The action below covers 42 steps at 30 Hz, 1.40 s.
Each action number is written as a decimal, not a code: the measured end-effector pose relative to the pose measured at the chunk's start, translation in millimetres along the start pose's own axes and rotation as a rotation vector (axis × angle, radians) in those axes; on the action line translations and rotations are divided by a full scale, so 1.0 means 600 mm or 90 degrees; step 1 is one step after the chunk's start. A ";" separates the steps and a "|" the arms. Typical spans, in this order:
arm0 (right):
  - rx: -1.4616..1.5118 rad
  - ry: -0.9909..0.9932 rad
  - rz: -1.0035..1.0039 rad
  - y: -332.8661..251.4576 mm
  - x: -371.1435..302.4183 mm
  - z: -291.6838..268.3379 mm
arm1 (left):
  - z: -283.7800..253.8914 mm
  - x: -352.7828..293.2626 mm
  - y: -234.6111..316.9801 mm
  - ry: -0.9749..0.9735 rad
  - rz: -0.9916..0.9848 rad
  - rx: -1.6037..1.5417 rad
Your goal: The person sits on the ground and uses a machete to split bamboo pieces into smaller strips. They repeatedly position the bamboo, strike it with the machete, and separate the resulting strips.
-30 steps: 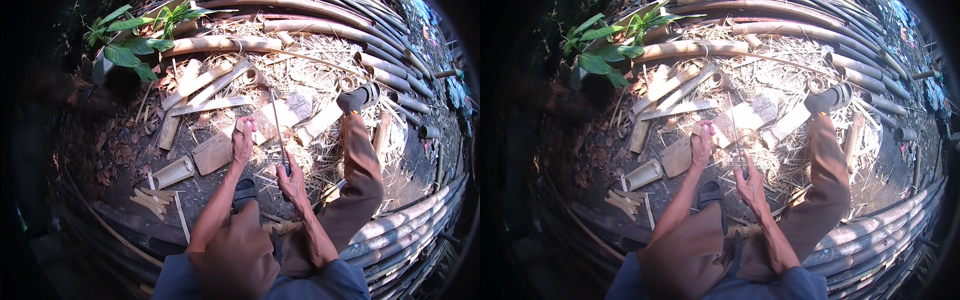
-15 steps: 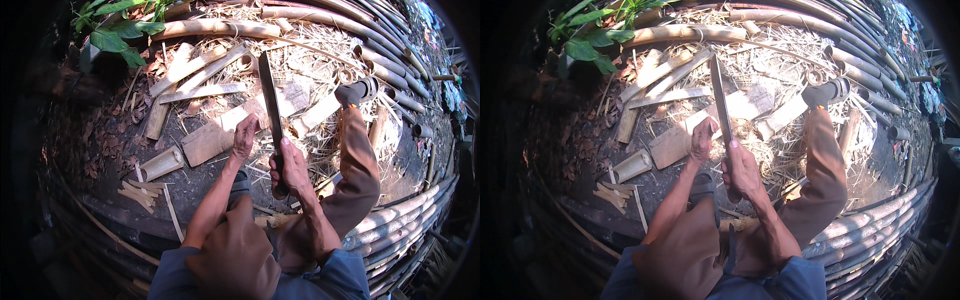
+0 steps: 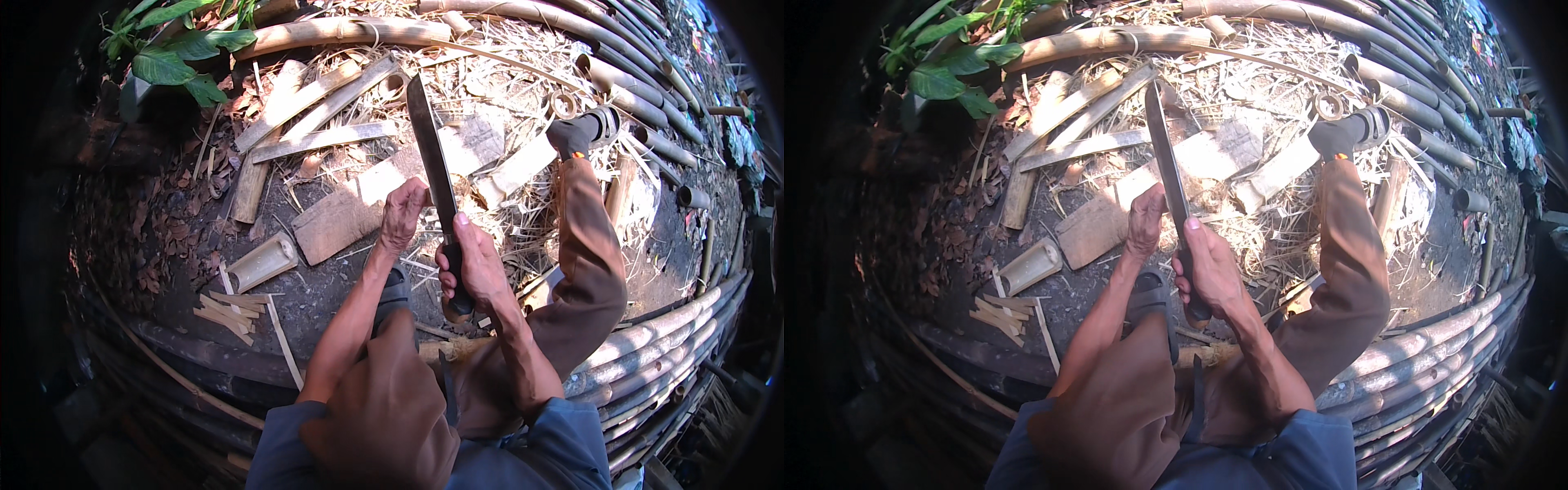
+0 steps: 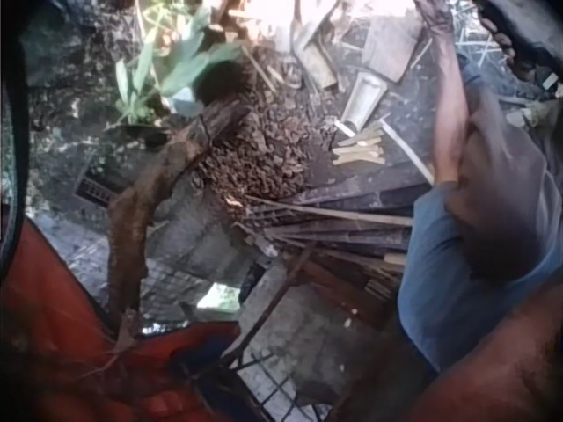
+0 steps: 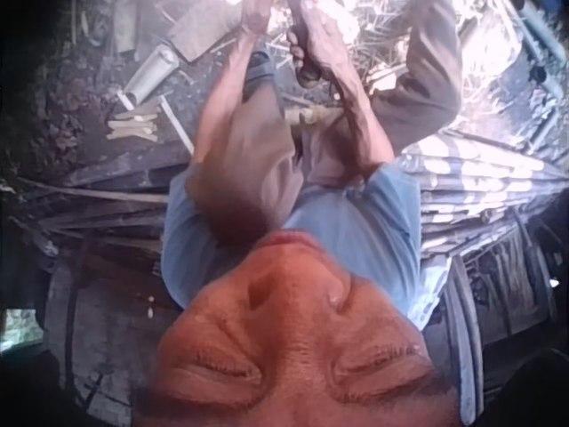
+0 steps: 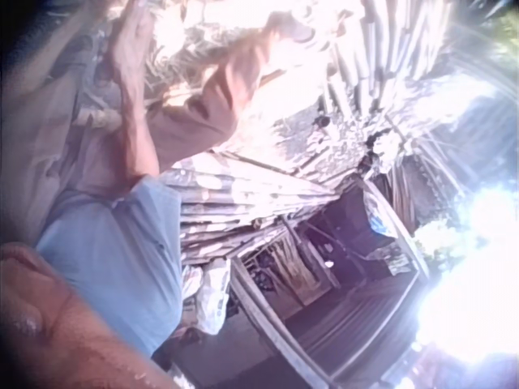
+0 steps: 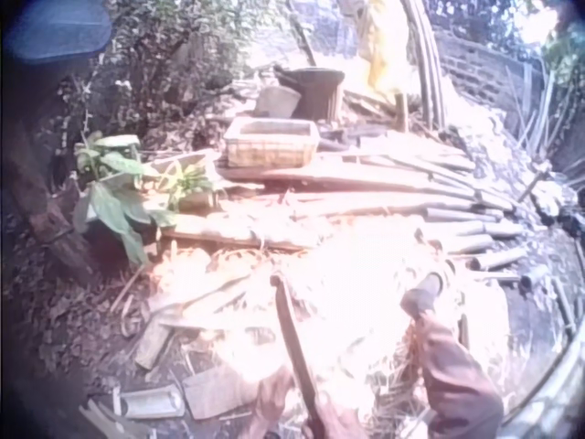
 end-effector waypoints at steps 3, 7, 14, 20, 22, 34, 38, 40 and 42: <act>0.001 0.006 0.002 -0.002 -0.001 0.001 | 0.000 0.000 -0.011 0.001 -0.007 -0.003; -0.017 0.005 -0.014 -0.002 0.000 0.003 | 0.000 0.001 -0.015 0.016 -0.005 0.008; -0.175 0.057 -0.138 -0.020 -0.016 -0.011 | 0.034 0.018 0.002 -0.029 0.013 0.011; -0.256 0.045 -0.231 -0.011 0.001 0.023 | -0.009 0.022 0.035 0.021 0.020 0.043; -0.300 0.071 -0.235 -0.011 0.010 0.021 | -0.004 0.024 0.033 0.034 0.017 0.029; -0.275 0.063 -0.221 -0.027 0.014 0.020 | -0.002 0.034 0.022 0.024 0.034 0.025; -0.388 0.116 -0.254 -0.024 0.009 0.022 | -0.001 0.025 -0.005 0.020 -0.026 0.035; -0.301 0.086 -0.268 0.004 0.038 0.027 | -0.014 0.022 -0.067 0.169 0.042 -0.037; -0.328 0.092 -0.255 0.005 0.036 0.030 | -0.001 0.027 -0.047 0.243 0.018 -0.102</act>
Point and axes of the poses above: each hand's wrist, its own x-axis towards the middle knuckle, its own z-axis out of the palm, y = z × x, the point moved 2 cm from there along x, towards the middle knuckle, and after that the axes turned 4 degrees about y, right-handed, at the moved point
